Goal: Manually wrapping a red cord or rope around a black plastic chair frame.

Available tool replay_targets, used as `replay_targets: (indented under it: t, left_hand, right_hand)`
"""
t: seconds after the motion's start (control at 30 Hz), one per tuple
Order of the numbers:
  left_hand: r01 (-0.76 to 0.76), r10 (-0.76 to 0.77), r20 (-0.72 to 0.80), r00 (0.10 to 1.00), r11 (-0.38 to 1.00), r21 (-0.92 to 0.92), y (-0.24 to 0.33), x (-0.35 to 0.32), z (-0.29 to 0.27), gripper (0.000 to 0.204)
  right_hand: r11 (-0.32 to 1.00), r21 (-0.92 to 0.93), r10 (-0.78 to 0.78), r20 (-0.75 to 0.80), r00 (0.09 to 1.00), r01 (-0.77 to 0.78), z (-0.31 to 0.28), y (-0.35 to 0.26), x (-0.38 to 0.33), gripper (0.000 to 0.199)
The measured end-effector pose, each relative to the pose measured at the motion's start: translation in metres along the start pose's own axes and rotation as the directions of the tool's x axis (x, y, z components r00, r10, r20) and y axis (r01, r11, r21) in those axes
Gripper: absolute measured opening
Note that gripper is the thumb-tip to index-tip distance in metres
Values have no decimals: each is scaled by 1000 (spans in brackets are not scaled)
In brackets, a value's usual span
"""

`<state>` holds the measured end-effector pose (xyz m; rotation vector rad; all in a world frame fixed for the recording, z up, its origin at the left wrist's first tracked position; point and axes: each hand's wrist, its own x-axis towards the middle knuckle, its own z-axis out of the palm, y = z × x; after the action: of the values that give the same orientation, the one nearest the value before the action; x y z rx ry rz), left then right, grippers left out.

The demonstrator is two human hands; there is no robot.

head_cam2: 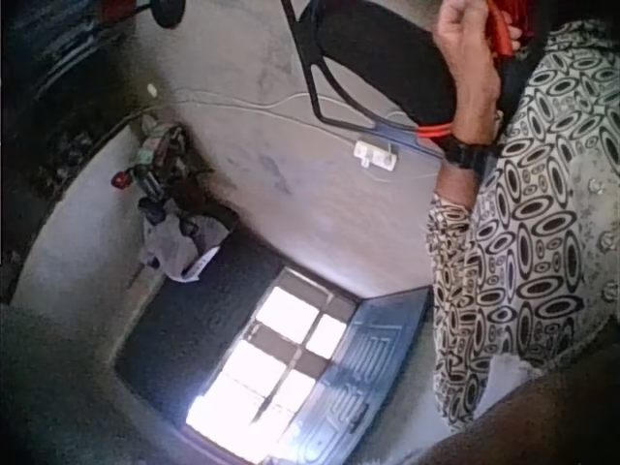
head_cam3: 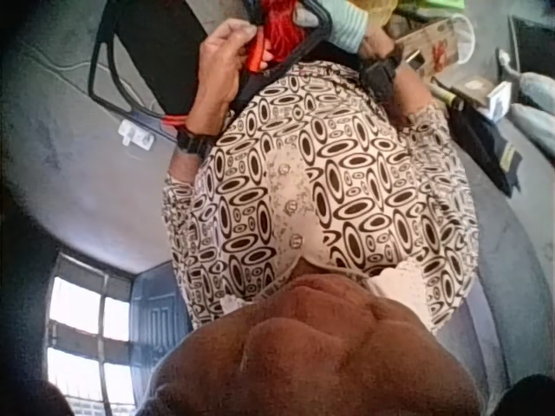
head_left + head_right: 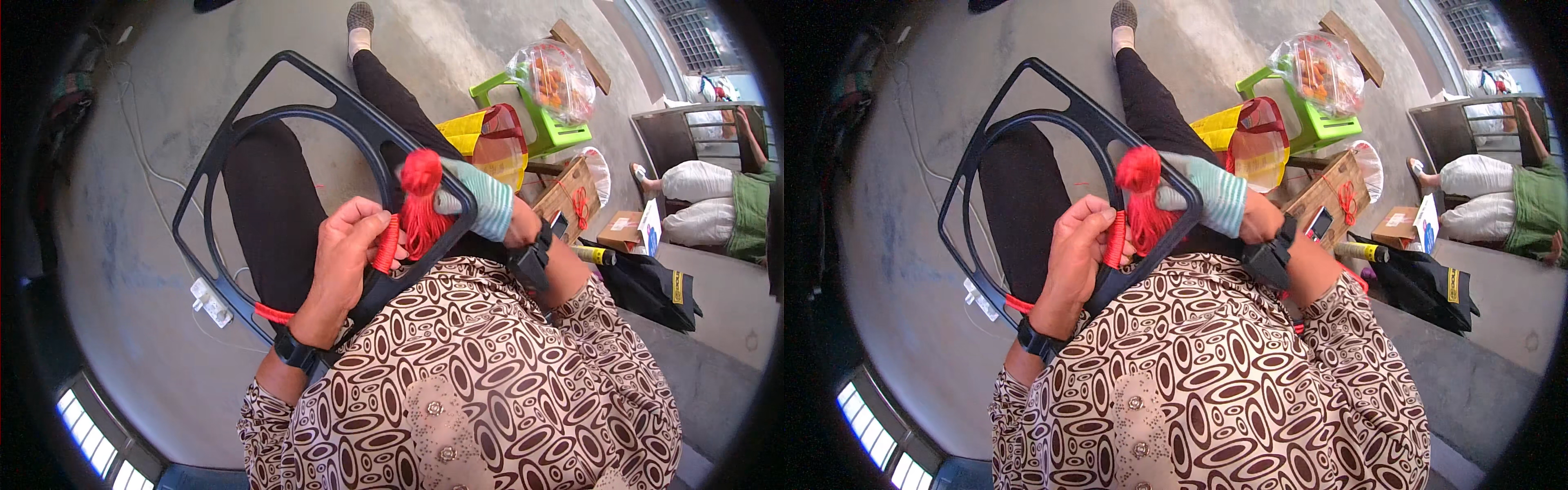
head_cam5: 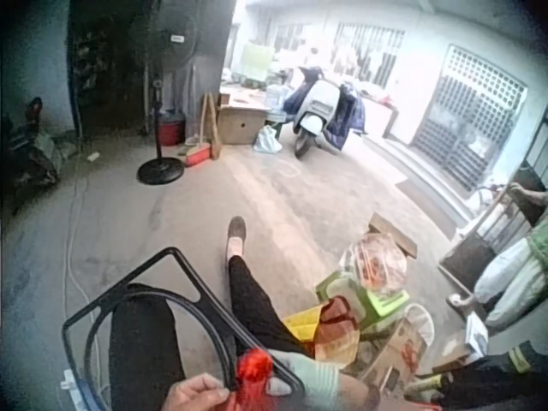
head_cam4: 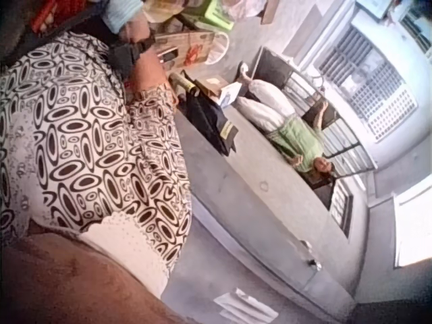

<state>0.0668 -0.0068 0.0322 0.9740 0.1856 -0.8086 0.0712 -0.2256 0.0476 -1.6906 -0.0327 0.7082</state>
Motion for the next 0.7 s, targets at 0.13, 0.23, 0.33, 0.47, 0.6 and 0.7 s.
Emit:
replay_targets:
  t: [0.13,0.23,0.33,0.47,0.6,0.7]
  left_hand:
    - [-54,51,36,998,996,73,-1,-4,0,22]
    - [0,-1,-10,1000,997,-76,-1,0,0,26]
    - [43,-45,-13,999,993,-111,0,3,-1,38]
    - [157,-157,6,988,978,-140,-4,3,-7,47]
    - [291,-274,98,957,907,-305,-5,6,-9,47]
    - [251,-230,111,967,937,-244,-1,4,-9,47]
  right_hand:
    - [937,345,-25,-70,997,48,23,-18,22,45]
    - [891,454,90,-188,978,5,36,-1,30,49]
    - [321,883,-189,415,890,-343,11,91,66,44]
    - [516,857,191,-114,975,-1,49,-26,16,31]
    - [222,959,-51,-170,984,177,21,30,67,27]
    - [219,907,124,-392,911,360,-3,15,45,30]
